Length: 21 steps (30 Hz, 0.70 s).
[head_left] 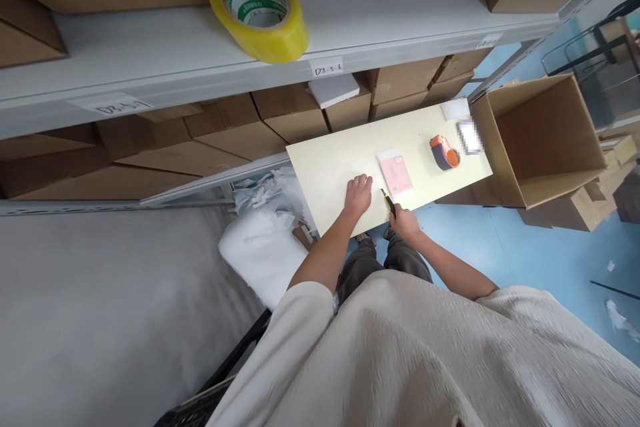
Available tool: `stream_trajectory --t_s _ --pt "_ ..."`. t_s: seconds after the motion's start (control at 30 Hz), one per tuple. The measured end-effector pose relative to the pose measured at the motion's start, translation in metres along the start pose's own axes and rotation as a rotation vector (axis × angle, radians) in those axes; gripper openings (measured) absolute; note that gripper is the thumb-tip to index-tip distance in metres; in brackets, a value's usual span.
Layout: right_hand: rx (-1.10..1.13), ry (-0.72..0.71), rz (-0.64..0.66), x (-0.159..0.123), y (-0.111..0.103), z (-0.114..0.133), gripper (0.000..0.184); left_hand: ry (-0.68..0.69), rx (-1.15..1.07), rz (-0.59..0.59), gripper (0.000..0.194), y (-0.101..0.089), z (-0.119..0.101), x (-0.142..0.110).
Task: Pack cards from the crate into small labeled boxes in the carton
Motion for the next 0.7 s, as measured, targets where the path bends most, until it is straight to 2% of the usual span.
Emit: stream_trajectory --t_s 0.13,0.33,0.53,0.7 --pt "-0.01 -0.007 -0.006 -0.007 0.006 -0.007 0.032 0.03 -0.039 -0.007 0.074 0.008 -0.003 -0.017" --pt "-0.028 -0.003 0.022 -0.021 0.017 -0.019 0.035 0.038 -0.015 0.036 0.082 0.017 -0.003 -0.022" --pt "-0.045 0.002 0.057 -0.038 0.02 -0.027 0.041 0.021 0.162 0.109 0.08 0.023 -0.002 -0.019" --pt "-0.014 0.006 0.045 -0.048 0.009 -0.033 0.039 0.018 0.23 0.132 0.08 0.025 -0.002 -0.018"
Point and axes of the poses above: each hand's wrist, its own x-axis towards the middle knuckle, its own y-axis out of the palm, z = x × y, the point moved 10 cm from there along x, towards the middle knuckle, and after that the axes turned 6 degrees about x, right-handed, at the moved point
